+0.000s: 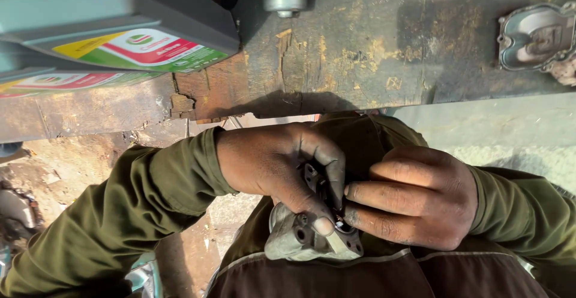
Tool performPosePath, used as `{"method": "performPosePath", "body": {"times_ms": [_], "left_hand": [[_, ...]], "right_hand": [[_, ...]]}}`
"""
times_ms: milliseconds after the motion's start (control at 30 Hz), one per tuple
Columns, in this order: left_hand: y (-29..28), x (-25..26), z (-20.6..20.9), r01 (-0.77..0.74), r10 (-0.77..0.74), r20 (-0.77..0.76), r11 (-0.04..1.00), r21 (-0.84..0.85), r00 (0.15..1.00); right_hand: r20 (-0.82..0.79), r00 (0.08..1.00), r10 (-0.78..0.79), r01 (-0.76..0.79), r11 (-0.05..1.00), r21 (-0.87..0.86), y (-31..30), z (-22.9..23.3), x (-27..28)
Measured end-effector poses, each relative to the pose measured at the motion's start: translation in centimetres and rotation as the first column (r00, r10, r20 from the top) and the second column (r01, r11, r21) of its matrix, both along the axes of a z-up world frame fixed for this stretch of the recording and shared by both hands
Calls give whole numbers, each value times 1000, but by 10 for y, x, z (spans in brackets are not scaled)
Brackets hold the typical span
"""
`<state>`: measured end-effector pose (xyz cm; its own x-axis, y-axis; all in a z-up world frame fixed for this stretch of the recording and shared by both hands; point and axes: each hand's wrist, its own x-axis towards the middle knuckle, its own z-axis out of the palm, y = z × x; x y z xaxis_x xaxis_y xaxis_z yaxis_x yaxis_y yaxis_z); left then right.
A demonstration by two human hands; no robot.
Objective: The recorder is cleaning and reassembling components of a motorcycle engine or starter motor on a workbench.
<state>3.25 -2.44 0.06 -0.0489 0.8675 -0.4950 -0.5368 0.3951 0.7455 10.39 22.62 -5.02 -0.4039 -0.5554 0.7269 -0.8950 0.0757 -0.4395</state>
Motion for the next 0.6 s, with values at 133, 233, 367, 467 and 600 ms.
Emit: {"method": "performPosePath", "body": {"times_ms": [133, 233, 367, 467, 600], "left_hand": [[8, -1, -3, 10, -11, 82, 1000, 1, 997], [12, -2, -2, 13, -14, 88, 1000, 19, 996], [15, -3, -1, 7, -9, 72, 1000, 27, 997], [18, -5, 0, 19, -19, 60, 1000, 12, 998], [18, -3, -2, 13, -13, 90, 1000, 0, 996]], "right_hand": [[-12, 999, -39, 38, 997, -68, 5, -16, 5], [-28, 992, -122, 117, 984, -137, 8, -21, 11], [-43, 976, -212, 206, 971, -121, 15, -22, 18], [-55, 974, -220, 215, 972, -91, 21, -20, 18], [-6, 978, -206, 205, 975, -80, 24, -25, 23]]}}
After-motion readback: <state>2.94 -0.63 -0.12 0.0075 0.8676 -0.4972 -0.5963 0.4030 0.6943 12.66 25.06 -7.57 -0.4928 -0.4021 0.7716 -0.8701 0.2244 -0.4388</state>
